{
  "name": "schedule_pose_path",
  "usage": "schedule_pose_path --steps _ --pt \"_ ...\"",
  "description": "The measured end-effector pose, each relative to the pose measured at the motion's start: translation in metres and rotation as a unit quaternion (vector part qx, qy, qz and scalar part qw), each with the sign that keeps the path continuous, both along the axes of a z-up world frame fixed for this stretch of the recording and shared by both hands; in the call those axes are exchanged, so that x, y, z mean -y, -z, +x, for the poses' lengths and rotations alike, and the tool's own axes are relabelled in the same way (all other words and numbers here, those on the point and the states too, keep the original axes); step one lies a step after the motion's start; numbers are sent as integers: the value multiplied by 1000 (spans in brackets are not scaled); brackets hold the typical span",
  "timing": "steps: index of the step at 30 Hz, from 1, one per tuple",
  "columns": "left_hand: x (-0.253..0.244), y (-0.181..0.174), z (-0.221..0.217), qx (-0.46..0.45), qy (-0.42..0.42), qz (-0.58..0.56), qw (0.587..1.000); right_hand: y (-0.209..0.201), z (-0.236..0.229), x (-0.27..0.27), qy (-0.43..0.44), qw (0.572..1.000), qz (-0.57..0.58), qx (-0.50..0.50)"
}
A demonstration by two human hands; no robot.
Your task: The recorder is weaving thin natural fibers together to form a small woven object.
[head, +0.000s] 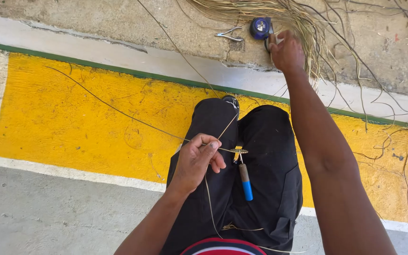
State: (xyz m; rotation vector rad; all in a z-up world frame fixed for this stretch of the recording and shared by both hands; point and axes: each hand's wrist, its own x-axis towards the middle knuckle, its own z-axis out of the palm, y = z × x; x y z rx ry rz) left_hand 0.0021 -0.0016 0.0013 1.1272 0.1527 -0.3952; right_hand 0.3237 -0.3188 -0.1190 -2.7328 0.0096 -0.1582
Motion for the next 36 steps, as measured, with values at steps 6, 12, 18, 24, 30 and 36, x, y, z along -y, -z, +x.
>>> schedule_pose_path --steps 6,12,18,24,30,36 --pt "2 -5 2 -6 -43 4 999 3 -1 30 37 997 27 -69" --pt "11 -8 2 15 -41 -29 999 -141 -166 8 -10 939 330 -96" --pt "33 -32 -6 50 -19 -30 998 -164 -286 -13 -13 913 383 -144" --pt "45 -44 -20 63 -22 -72 995 -169 -319 -52 -194 832 505 -121" --pt "42 -57 -34 15 -9 -139 990 -175 -317 -70 -212 789 556 -154" --pt "37 -59 -38 43 10 -114 993 -179 -309 -71 -261 768 569 -136"
